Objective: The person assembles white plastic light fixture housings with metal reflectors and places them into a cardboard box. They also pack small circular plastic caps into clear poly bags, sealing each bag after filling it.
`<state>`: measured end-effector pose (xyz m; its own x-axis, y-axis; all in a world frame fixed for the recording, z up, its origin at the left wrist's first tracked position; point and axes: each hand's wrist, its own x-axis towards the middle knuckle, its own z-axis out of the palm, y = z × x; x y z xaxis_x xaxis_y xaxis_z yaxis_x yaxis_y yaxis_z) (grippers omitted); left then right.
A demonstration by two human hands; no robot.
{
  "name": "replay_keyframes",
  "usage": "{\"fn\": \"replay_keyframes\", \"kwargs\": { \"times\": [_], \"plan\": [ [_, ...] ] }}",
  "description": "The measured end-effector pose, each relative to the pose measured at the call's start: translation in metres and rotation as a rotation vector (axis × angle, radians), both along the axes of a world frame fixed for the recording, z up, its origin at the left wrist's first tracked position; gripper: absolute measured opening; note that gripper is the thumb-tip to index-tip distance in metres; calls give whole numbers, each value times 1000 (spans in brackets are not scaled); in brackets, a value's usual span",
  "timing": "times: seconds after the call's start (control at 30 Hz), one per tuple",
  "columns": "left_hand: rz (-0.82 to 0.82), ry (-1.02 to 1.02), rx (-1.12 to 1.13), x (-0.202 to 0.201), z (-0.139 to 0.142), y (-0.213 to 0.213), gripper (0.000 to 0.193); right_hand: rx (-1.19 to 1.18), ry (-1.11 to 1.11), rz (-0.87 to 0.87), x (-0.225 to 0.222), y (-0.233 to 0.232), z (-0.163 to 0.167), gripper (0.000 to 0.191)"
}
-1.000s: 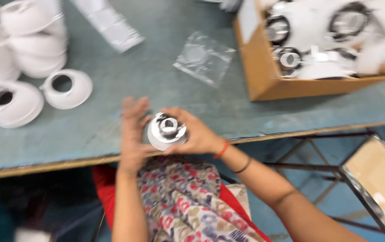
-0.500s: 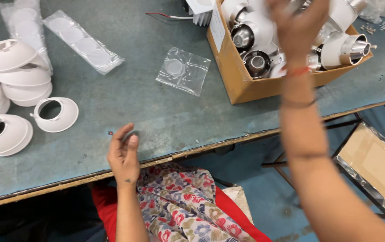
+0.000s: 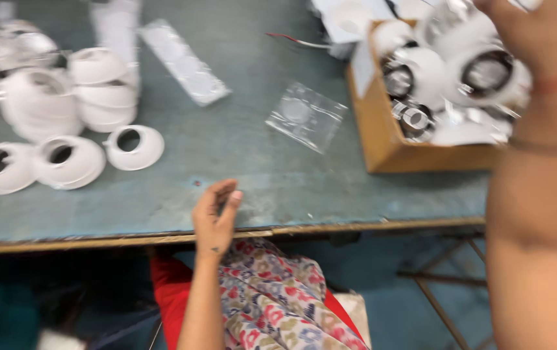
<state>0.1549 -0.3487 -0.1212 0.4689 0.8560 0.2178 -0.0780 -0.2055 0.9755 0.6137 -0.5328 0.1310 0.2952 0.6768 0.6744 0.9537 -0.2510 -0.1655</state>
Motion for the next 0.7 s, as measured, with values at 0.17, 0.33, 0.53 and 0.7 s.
{"fn": "replay_keyframes", "kwargs": {
  "times": [0.17, 0.33, 0.53, 0.7],
  "plan": [
    [63, 94, 140, 5, 12, -2, 27, 161, 275, 359, -133, 45, -58, 26],
    [68, 113, 199, 5, 19, -4, 27, -219, 307, 759, -244, 143, -163, 21],
    [177, 80, 218, -13, 27, 16, 18, -292, 520, 734, -261, 190, -221, 23],
    [334, 263, 436, -43, 43, 63, 13, -337, 559, 754, -251, 187, -231, 26]
  ]
}}
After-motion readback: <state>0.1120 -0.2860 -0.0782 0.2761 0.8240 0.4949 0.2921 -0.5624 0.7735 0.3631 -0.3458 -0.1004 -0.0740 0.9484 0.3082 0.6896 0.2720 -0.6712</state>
